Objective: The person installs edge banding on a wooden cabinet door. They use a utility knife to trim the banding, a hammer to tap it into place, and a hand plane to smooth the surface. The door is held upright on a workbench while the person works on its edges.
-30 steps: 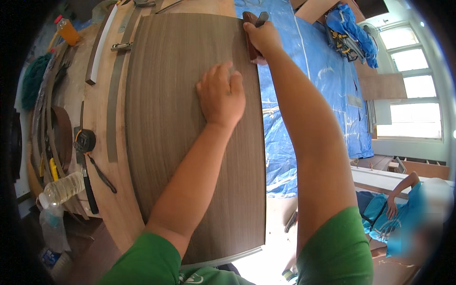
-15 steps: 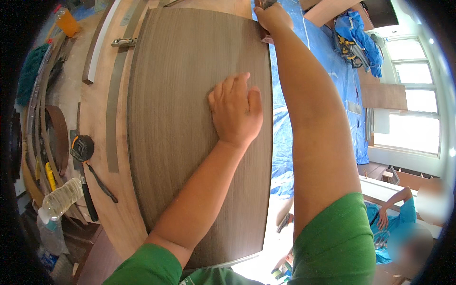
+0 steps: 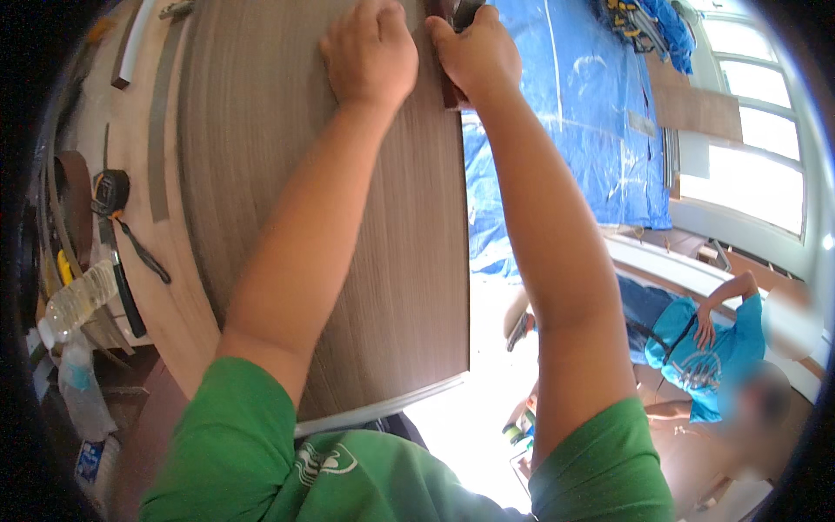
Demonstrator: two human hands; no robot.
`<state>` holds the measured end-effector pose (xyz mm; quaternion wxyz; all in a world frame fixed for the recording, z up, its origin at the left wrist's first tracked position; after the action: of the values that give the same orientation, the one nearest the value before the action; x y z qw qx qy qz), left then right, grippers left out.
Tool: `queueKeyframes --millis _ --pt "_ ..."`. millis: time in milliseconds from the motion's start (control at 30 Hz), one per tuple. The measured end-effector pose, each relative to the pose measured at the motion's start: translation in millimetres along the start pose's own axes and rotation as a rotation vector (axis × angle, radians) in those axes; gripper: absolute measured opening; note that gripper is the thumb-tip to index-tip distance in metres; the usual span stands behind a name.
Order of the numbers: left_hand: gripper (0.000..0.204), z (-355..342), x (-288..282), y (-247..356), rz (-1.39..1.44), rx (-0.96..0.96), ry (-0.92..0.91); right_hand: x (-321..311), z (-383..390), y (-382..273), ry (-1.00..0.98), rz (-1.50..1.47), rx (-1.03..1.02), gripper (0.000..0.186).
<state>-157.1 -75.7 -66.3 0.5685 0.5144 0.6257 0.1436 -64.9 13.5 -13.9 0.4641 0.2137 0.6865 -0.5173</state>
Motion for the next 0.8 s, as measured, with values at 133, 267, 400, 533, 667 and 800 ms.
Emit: queueKeyframes --millis 133,267,400,533,667,800 --pt "0.047 -11.2 -10.9 -11.3 -0.079 0.011 0.011 -6.1 106.3 17.6 -0.023 0.076 -0.102 0.062" --pt "0.049 -8.6 -5.3 -4.4 -0.092 0.023 -0.124 -32.9 193.4 56.3 -0.031 0.022 -0.035 0.055" --pt "0.050 -10.9 -2.9 -4.6 -0.093 0.007 -0.112 -47.4 262.5 89.6 -0.051 -0.030 -0.018 0.055" --pt "0.050 -13.1 4.0 -5.9 -0.141 0.061 -0.123 -65.7 337.5 111.7 -0.034 -0.082 -0.025 0.054" --pt "0.050 -16.8 6.1 -10.3 -0.196 0.111 -0.090 -83.3 413.6 134.7 -0.094 -0.147 0.165 0.058" --pt "0.050 -22.4 15.4 -15.6 -0.358 0.312 0.012 -103.3 488.6 162.6 -0.073 -0.303 0.462 0.063"
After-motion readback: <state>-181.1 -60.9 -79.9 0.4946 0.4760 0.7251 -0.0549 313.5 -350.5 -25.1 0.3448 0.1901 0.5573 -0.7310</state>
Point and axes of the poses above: each hand's wrist, its own z-axis away from the middle knuckle, its own x-axis out of the palm, y = z × x, the point moved 3 cm from there along -z, towards the middle knuckle, and after that the axes turned 12 degrees about -z, right-handed, at the moved point
